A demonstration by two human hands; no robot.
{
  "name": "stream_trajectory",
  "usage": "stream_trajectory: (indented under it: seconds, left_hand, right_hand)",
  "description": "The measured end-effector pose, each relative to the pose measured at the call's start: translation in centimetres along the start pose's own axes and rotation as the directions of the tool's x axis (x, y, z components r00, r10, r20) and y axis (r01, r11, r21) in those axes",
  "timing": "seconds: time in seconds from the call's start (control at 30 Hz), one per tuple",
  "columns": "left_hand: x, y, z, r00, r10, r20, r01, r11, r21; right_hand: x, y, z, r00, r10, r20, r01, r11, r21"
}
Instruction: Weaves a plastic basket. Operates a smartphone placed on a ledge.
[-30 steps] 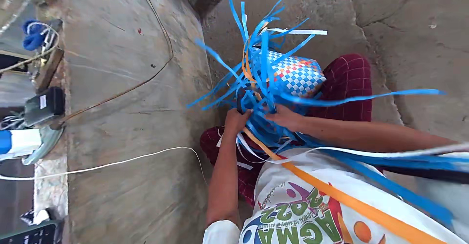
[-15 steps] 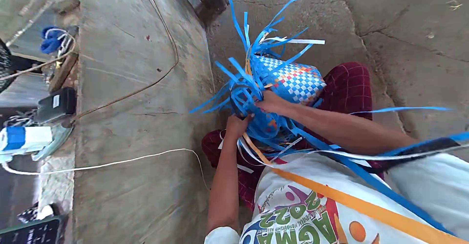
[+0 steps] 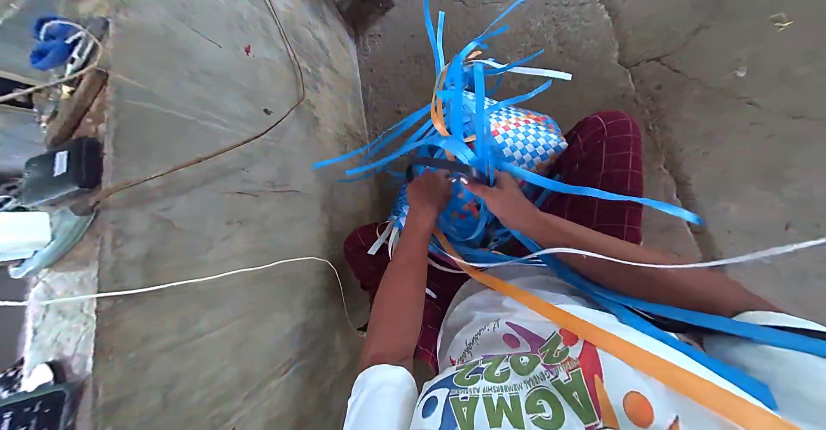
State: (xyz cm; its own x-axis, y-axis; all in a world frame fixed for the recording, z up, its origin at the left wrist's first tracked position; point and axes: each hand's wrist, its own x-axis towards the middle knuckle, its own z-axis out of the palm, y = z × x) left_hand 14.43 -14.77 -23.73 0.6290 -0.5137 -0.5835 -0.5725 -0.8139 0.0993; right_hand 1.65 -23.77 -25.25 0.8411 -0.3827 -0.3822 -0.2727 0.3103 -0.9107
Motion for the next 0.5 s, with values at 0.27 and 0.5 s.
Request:
stream_trajectory:
  seconds: [0.27,0.5]
  left_hand:
    - [-0.2,-2.8,2.2,0.950,0.275,-0.146,-0.299,0.937,-0.182]
    - [-2.5,-2.6,2.3,0.911,0.264,-0.318,-0.375,0.851,-0.367]
  right_hand:
    - [1.8,1.8,0.1,0.926,0.367,0.083,-0.366,0.930,-0.034]
    - [1.9,-12.6,2.0,0.978,-0.171,0.117,0.153,0.977,0.150]
